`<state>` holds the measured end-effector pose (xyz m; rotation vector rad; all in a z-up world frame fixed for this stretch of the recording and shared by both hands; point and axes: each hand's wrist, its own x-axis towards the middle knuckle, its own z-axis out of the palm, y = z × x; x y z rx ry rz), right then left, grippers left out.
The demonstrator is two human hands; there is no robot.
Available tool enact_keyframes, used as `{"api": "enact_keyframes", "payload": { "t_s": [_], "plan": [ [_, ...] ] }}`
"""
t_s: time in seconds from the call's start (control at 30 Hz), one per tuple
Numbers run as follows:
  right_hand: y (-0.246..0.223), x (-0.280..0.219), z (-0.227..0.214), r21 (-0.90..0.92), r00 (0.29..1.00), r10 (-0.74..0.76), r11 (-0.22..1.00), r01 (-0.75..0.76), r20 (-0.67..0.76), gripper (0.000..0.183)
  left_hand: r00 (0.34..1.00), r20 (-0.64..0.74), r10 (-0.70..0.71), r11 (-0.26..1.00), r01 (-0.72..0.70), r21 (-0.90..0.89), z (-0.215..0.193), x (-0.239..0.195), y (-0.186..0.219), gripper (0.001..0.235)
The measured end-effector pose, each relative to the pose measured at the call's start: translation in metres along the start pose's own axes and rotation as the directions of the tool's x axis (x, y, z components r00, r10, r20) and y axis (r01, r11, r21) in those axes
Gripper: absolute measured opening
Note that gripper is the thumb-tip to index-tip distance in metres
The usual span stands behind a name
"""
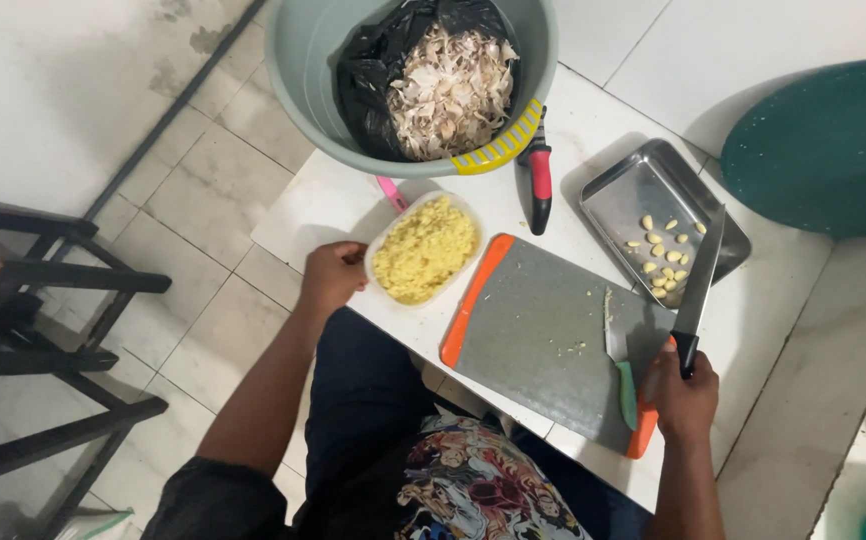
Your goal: The person uses a garlic press and knife to crush and peel garlic cloves. They then transfer whole cloves from a metal tray to a cutting board and begin chopping them.
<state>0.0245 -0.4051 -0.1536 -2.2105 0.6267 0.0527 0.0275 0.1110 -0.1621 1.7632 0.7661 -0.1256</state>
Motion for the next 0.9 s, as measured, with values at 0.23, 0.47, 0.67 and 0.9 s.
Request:
{"api": "enact_keyframes", "payload": {
  "t_s": [0.23, 0.47, 0.67, 0.9],
  "plan": [
    [-0.018, -0.008, 0.0, 0.014, 1.0, 0.027, 1.0, -0.027, 0.012, 0.036, 1.0, 0.003, -0.027, 0.998, 0.026, 0.065, -0.036, 0.004, 0.011, 0.036],
    [-0.012, -0.012, 0.0, 0.066, 0.999, 0.036, 0.997, -0.034, -0.027, 0.035, 0.96, -0.272, 0.072, 0.996, -0.054, 0.071, -0.019, -0.043, -0.012, 0.03],
    [0.012, 0.007, 0.014, 0.093, 0.997, 0.004, 0.996, 0.003, -0.076, 0.036, 0.552, -0.052, 0.832, 0.498, -0.703, 0.509, 0.07, -0.114, -0.066, 0.047],
    [-0.031, 0.005, 0.039, 0.159, 0.999, -0.052, 0.986, 0.053, -0.01, 0.03, 0.457, 0.221, 0.862, 0.302, -0.811, 0.501, 0.095, -0.086, -0.08, 0.089]
  ]
}}
